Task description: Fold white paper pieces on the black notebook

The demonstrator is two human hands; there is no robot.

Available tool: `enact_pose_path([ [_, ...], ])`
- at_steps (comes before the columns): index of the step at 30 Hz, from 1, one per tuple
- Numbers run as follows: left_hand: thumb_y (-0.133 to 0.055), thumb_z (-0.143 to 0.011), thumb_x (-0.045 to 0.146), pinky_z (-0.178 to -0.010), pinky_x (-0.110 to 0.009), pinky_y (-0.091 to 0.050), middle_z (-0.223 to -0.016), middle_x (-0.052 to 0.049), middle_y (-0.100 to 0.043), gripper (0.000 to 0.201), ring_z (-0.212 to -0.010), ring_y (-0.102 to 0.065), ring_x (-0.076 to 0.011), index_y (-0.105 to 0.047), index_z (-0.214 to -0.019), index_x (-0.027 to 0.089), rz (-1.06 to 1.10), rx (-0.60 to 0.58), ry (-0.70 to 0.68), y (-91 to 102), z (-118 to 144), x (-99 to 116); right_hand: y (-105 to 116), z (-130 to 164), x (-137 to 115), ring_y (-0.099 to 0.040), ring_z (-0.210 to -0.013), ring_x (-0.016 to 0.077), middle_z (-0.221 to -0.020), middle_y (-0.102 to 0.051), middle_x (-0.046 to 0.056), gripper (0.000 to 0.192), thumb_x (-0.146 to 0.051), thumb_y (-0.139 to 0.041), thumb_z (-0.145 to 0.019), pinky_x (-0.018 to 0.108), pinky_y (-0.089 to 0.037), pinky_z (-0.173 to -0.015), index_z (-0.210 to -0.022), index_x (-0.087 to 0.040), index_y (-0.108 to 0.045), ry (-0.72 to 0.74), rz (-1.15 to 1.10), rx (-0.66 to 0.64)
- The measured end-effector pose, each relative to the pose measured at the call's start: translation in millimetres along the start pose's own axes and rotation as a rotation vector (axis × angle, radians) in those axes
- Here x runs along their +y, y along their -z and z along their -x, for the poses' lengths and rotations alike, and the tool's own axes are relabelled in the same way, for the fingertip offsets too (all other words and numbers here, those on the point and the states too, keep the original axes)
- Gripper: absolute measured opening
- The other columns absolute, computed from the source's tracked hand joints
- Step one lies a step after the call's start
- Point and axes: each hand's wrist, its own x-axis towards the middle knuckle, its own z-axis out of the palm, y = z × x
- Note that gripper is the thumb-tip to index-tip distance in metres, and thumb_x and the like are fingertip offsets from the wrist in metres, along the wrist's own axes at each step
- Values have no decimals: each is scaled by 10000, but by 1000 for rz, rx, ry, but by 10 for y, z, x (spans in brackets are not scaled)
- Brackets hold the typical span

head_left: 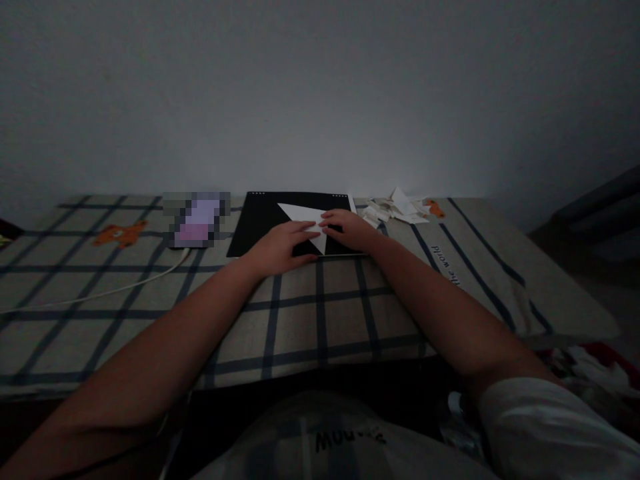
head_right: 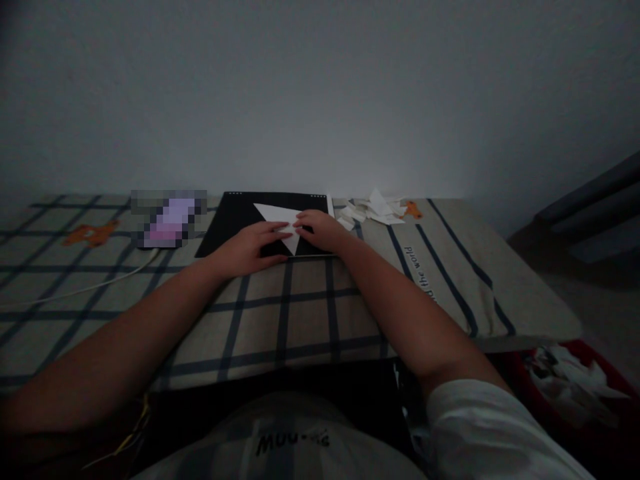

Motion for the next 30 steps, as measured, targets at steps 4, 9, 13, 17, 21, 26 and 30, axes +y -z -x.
enact_pose_path([
  [4,-783,-1016,515,-1300,-608,-508,-1695,-253,-626,629,-1555,-634,-412,-757,-1512,129,-19,-15,16,40,25,-66,-12,19,-4,-710,-1391,319,-1445,-801,179,318,-252,-678,-1072,564,-550,-1232,-1315,-193,-875,31,47,31],
  [9,-802,-1009,478,-1239,-564,-563,-1543,-190,-766,495,-1437,-728,-364,-820,-1408,185,27,-10,-17,35,16,-117,13,34,-52,-726,-1315,331,-1374,-826,186,314,-239,-660,-1064,563,-558,-1182,-1279,-159,-875,61,77,26],
  [13,-834,-987,414,-1188,-510,-592,-1383,-143,-850,385,-1315,-788,-324,-858,-1316,214,74,32,-78,12,7,-143,35,24,-95,-738,-1242,311,-1272,-853,157,280,-241,-654,-1056,528,-556,-1138,-1193,-187,-891,109,44,17],
  [17,-799,-1007,378,-1152,-470,-603,-1289,-124,-880,270,-1240,-807,-301,-883,-1205,214,99,64,-125,8,12,-141,22,-1,-90,-738,-1175,297,-1224,-859,142,266,-254,-644,-1051,507,-553,-1097,-1130,-203,-893,150,28,8],
  [21,-710,-1056,388,-1090,-423,-610,-1185,-98,-898,243,-1148,-824,-270,-894,-1109,238,119,87,-139,2,9,-106,11,-9,-77,-736,-1149,293,-1195,-858,143,275,-295,-638,-1058,495,-548,-1086,-1117,-203,-891,164,13,4],
  [26,-662,-1039,390,-984,-393,-609,-1078,-74,-891,260,-1038,-818,-257,-882,-1066,256,111,127,-66,3,19,-12,21,-1,-106,-756,-1110,284,-1150,-870,129,280,-328,-643,-1037,472,-558,-1056,-1094,-204,-887,144,-89,49],
  [30,-642,-1045,451,-801,-321,-579,-937,-49,-838,289,-863,-777,-211,-822,-1036,225,198,374,87,27,43,47,62,0,-179,-768,-1001,268,-1048,-866,100,421,-526,-609,-1059,428,-583,-951,-995,-208,-877,11,-307,174],
])
